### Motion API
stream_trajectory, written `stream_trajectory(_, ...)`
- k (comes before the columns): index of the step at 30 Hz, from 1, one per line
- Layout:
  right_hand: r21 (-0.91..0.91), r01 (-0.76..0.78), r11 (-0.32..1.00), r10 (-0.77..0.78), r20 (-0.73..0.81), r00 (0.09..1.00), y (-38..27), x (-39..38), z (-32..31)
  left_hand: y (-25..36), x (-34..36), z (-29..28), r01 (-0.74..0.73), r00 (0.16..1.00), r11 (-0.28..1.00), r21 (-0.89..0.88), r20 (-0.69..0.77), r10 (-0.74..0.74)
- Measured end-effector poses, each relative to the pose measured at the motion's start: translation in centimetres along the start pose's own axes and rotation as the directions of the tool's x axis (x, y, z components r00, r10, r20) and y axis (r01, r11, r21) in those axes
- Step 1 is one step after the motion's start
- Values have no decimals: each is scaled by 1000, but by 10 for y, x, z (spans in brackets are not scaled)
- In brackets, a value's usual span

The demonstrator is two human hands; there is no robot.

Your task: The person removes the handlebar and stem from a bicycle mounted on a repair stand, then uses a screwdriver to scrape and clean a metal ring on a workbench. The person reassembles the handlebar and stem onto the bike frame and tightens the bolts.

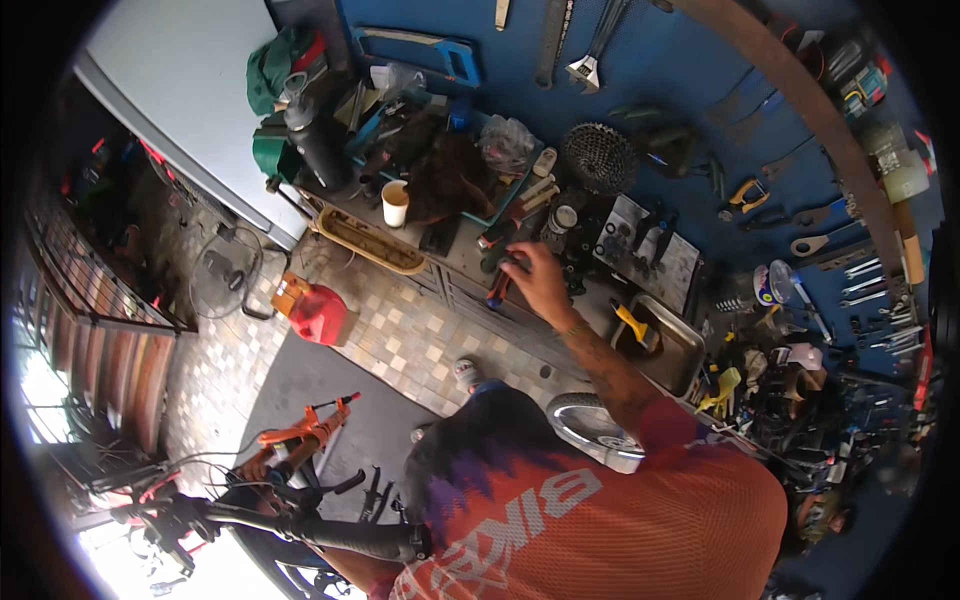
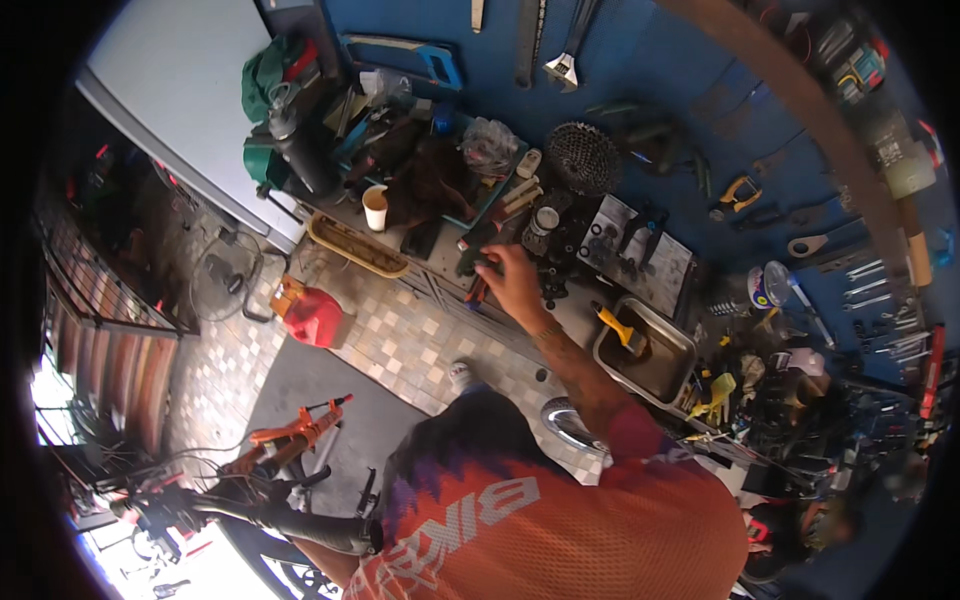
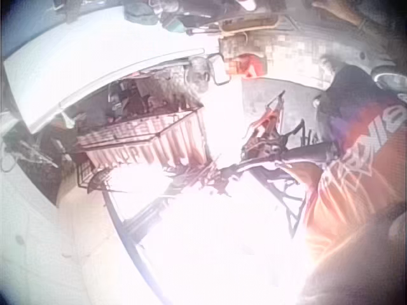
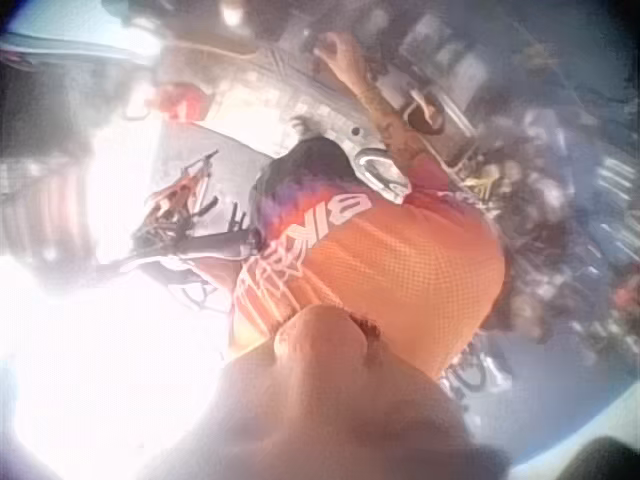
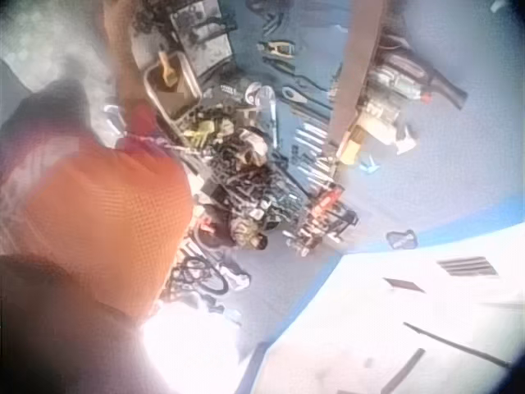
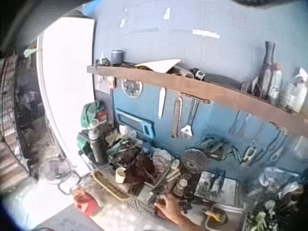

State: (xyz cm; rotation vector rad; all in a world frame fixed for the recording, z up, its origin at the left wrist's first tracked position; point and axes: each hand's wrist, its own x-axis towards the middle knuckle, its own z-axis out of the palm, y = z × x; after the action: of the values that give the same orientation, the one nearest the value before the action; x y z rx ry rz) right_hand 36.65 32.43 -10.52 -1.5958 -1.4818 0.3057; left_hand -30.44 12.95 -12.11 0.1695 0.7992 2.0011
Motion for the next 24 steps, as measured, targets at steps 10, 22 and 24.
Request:
stream_trajectory(10,-148,51,988,-120,-514,850,17,104,-291,1,4,34,-15,999,982,189,-45,24)
stream_trajectory(22,-127,32,991,-87,-454,887,89,179,-346,-41,10,53,-4,997,967,256,-76,24)
stream_trajectory(24,-159,41,986,-109,-441,891,90,178,-353,-53,10,55,0,997,966,257,-78,21)
